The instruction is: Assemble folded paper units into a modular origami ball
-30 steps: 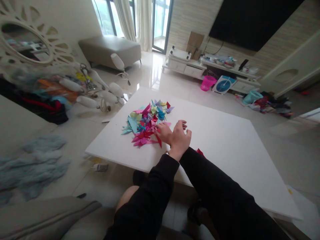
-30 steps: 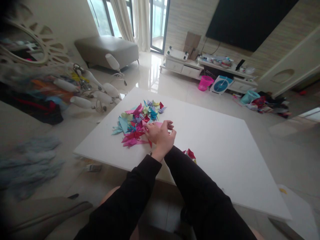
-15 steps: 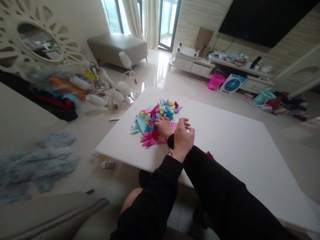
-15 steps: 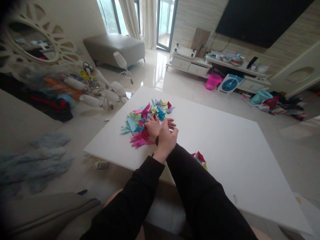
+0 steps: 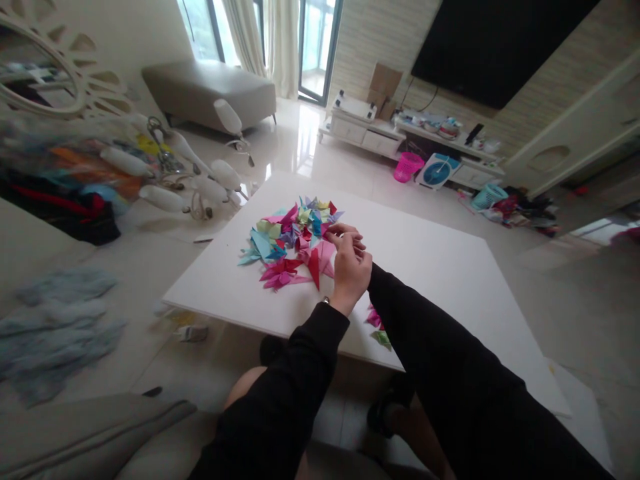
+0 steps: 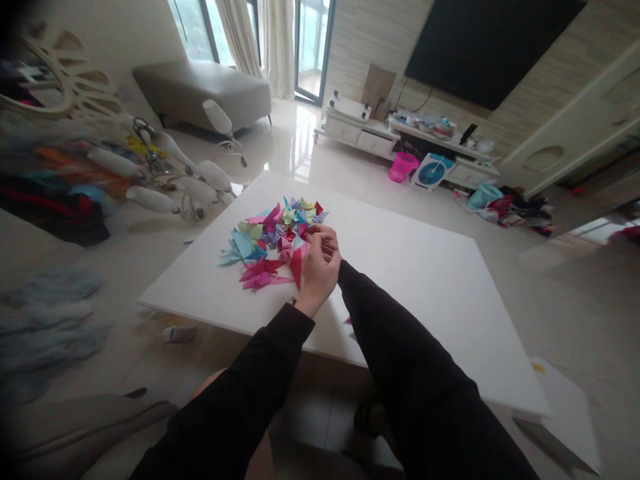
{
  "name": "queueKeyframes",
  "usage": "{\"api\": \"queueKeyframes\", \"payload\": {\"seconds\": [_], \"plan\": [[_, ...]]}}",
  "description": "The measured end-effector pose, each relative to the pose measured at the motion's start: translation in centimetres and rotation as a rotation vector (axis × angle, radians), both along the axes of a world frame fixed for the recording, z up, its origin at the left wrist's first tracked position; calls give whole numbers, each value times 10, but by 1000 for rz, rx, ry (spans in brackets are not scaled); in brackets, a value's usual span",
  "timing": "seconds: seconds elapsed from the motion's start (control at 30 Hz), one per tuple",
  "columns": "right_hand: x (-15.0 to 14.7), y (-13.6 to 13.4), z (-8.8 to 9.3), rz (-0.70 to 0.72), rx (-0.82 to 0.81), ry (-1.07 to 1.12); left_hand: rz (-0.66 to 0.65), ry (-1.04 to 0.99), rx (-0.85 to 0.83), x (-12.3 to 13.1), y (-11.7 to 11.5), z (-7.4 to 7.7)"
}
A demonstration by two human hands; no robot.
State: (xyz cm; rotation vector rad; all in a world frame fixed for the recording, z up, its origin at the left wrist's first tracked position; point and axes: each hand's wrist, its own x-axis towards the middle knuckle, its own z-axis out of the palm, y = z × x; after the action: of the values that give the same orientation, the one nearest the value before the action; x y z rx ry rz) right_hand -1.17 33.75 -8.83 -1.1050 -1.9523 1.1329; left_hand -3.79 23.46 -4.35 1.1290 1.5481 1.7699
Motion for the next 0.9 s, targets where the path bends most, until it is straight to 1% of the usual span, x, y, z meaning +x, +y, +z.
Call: {"api": "queueKeyframes", "payload": {"seconds": [0.1, 0.17, 0.23, 0.3, 0.37, 0.43, 0.47, 0.53, 0.57, 0.63, 0.7, 0.8, 0.9], "plan": [[26, 10, 7, -56, -93, 137, 7, 30, 40, 6, -1, -3], [48, 7, 12, -139, -191, 281, 24, 12, 25, 6, 1, -4], [72, -3, 18, -231, -286, 386, 22, -39, -37, 6, 5, -7], [98, -16, 24, -277, -378, 424, -63, -131, -129, 8, 10, -11], [123, -34, 28, -296, -436, 435, -240, -269, -226, 14, 12, -17], [147, -53, 31, -315, -453, 431, -438, -399, -288, 25, 11, -22], [159, -63, 31, -328, -453, 423, -526, -433, -298, 30, 9, -23], [178, -82, 29, -349, -451, 404, -649, -421, -286, 41, 4, -25], [185, -90, 27, -355, -449, 401, -681, -395, -274, 46, 2, -26], [197, -101, 22, -364, -446, 421, -702, -334, -255, 53, -1, -28], [204, -106, 18, -375, -446, 441, -702, -275, -255, 58, -2, -32], [211, -103, 14, -363, -422, 428, -719, -203, -257, 63, 0, -38], [219, -95, 10, -352, -397, 437, -746, -188, -227, 68, 4, -41]]}}
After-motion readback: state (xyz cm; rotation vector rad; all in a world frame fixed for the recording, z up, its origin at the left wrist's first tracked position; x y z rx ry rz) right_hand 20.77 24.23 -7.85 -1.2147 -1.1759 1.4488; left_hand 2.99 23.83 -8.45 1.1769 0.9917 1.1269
